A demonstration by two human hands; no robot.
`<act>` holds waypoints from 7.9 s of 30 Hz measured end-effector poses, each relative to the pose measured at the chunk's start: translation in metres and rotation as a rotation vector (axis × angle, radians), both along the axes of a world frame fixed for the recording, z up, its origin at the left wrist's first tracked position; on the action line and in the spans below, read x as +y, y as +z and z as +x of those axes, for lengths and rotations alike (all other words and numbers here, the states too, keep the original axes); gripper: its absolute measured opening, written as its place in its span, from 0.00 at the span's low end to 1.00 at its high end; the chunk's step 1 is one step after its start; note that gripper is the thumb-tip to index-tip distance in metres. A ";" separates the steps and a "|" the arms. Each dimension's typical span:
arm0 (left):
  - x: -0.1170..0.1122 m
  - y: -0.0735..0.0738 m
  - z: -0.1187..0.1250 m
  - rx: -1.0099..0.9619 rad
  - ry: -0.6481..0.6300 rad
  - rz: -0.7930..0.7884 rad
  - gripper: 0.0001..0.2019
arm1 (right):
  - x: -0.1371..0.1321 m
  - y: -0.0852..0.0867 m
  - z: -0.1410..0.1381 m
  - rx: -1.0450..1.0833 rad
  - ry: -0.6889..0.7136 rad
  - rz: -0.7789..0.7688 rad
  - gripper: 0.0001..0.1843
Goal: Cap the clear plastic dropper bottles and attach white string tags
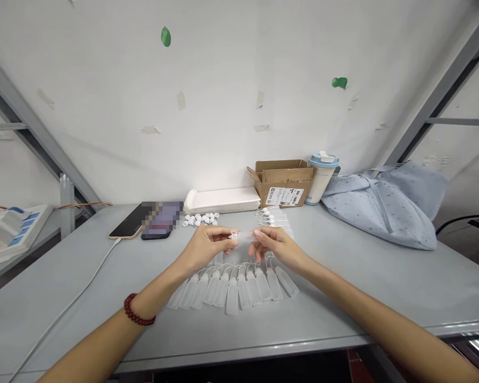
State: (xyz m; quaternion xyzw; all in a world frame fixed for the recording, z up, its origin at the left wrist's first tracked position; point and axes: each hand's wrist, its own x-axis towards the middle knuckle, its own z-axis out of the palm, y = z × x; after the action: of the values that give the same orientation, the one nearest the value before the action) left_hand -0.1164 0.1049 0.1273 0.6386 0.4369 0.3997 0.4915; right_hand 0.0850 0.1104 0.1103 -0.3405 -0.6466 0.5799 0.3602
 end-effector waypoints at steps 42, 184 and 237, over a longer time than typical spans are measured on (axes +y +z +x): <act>-0.007 0.002 0.002 0.262 -0.077 0.143 0.18 | -0.003 0.001 -0.002 -0.016 -0.147 0.161 0.17; 0.046 -0.023 -0.057 1.107 0.262 0.520 0.09 | 0.033 0.027 0.058 -0.748 -0.198 0.370 0.15; -0.014 0.002 0.007 0.282 -0.110 0.161 0.12 | -0.001 -0.016 0.007 -0.657 -0.233 1.284 0.09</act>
State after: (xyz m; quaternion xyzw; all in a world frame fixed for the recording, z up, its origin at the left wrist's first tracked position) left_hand -0.1096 0.0908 0.1295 0.7488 0.4323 0.3123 0.3936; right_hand 0.0925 0.1092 0.0942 -0.2852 -0.8935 -0.0876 0.3355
